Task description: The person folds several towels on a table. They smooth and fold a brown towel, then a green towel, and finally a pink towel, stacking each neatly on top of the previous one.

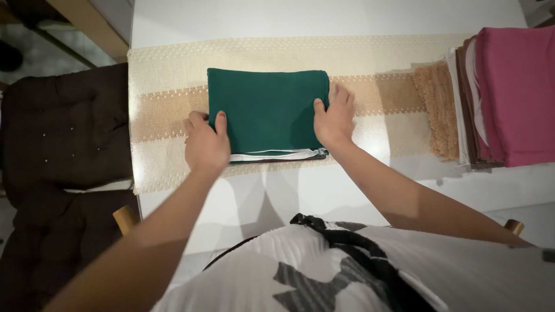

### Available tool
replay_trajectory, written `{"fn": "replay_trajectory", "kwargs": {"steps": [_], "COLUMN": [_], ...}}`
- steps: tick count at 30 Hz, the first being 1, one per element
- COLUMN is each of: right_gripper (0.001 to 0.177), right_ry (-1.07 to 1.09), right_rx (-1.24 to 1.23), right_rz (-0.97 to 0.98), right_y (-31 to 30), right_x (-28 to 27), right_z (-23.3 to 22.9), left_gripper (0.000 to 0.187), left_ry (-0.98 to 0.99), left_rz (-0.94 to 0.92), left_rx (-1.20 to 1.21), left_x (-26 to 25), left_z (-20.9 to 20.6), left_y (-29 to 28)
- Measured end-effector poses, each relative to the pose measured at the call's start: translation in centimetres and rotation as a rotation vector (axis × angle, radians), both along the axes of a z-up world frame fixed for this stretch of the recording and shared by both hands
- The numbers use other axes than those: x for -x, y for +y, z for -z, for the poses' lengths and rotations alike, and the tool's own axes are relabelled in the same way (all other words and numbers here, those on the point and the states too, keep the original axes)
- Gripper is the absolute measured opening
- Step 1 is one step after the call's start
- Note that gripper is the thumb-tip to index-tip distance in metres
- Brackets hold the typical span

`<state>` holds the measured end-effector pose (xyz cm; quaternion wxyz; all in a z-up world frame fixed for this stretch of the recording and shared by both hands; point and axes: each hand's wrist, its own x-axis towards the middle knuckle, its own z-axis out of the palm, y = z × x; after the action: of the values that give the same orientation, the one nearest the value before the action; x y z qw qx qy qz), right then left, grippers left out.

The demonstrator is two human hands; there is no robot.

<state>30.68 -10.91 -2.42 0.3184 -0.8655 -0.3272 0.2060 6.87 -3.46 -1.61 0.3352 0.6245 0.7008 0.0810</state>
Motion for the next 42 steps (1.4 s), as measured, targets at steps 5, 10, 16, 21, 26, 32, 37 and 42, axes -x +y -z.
{"fn": "replay_trajectory", "kwargs": {"steps": [5, 10, 16, 21, 26, 32, 37, 42], "right_gripper": [0.068, 0.076, 0.077, 0.076, 0.058, 0.041, 0.036, 0.032], "right_ry": [-0.589, -0.589, -0.603, -0.455, -0.182, 0.013, 0.375, 0.539], "right_rx": [0.043, 0.159, 0.152, 0.068, -0.149, -0.196, -0.235, -0.096], "right_rz": [-0.404, -0.594, -0.602, -0.586, -0.274, -0.251, -0.368, -0.173], "right_y": [1.4, 1.6, 1.4, 1.8, 2.4, 2.8, 1.4, 1.7], "right_x": [2.3, 3.6, 3.1, 1.6, -3.4, -5.6, -7.0, -7.1], "right_z": [-0.8, 0.2, 1.0, 2.2, 2.4, 1.1, -0.4, -1.9], "left_gripper": [0.063, 0.066, 0.071, 0.064, 0.041, 0.028, 0.026, 0.029], "left_ry": [0.147, 0.226, 0.251, 0.119, -0.028, -0.135, -0.428, -0.622], "left_rz": [0.444, 0.674, 0.709, 0.692, 0.276, 0.064, 0.228, 0.138], "left_rx": [-0.634, -0.592, -0.547, -0.569, -0.434, -0.242, -0.366, -0.181], "left_x": [-2.4, -5.0, -4.0, -3.5, -2.8, -1.8, -0.1, 0.3], "left_z": [0.1, 1.4, 2.3, 2.8, 2.3, 0.3, -0.2, -0.4], "left_y": [0.7, 2.5, 3.1, 4.1, 7.7, 8.7, 7.1, 7.0]}}
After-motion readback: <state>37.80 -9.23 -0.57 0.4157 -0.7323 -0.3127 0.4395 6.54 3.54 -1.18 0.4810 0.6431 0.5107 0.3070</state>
